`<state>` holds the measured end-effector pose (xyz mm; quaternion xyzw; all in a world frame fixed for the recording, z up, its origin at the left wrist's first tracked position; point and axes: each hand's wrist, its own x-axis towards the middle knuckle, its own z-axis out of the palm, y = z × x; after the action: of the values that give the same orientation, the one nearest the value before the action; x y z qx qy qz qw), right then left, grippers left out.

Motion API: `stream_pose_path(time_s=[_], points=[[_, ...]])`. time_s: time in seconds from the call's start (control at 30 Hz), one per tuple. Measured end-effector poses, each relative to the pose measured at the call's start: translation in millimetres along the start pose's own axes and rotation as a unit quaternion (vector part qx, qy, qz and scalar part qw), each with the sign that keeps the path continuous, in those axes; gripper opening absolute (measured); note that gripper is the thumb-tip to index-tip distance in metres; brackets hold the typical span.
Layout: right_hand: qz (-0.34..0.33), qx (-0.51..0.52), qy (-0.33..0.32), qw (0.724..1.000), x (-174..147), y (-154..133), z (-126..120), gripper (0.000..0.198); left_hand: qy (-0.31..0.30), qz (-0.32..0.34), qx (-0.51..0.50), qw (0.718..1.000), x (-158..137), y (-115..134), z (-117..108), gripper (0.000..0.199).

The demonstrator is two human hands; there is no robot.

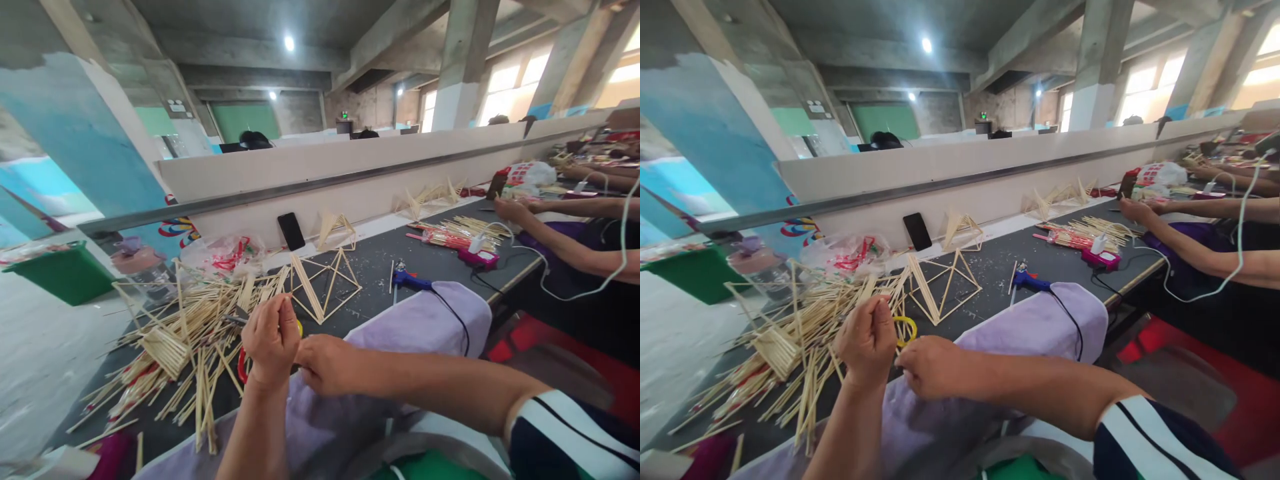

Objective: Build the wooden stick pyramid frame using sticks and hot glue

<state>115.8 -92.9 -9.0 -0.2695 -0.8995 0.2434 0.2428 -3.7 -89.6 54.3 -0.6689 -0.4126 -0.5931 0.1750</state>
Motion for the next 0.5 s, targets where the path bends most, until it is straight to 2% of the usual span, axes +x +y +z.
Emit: stream_pose_path(time_s=[0.1, 0.17, 0.33, 0.5], points=[[-0.032, -0.094, -0.027, 0.995, -31, 8, 3, 0.042, -0.018, -0.008, 0.007, 1.0, -2, -5, 6, 0.013], [-0.028, -0.121, -0.053, 0.991, -39, 11, 2, 0.05, -0.031, -0.038, -0.007, 0.999, -3, -9, 12, 0.014], [-0.042, -0.106, -0.104, 0.988, -31, 20, -4, 0.058, -0.035, -0.171, -0.137, 0.975, 5, -14, 32, 0.021], [-0.06, -0.094, -0.088, 0.99, -23, 28, -2, 0.056, -0.057, -0.226, -0.268, 0.935, 34, 2, 60, 0.024]])
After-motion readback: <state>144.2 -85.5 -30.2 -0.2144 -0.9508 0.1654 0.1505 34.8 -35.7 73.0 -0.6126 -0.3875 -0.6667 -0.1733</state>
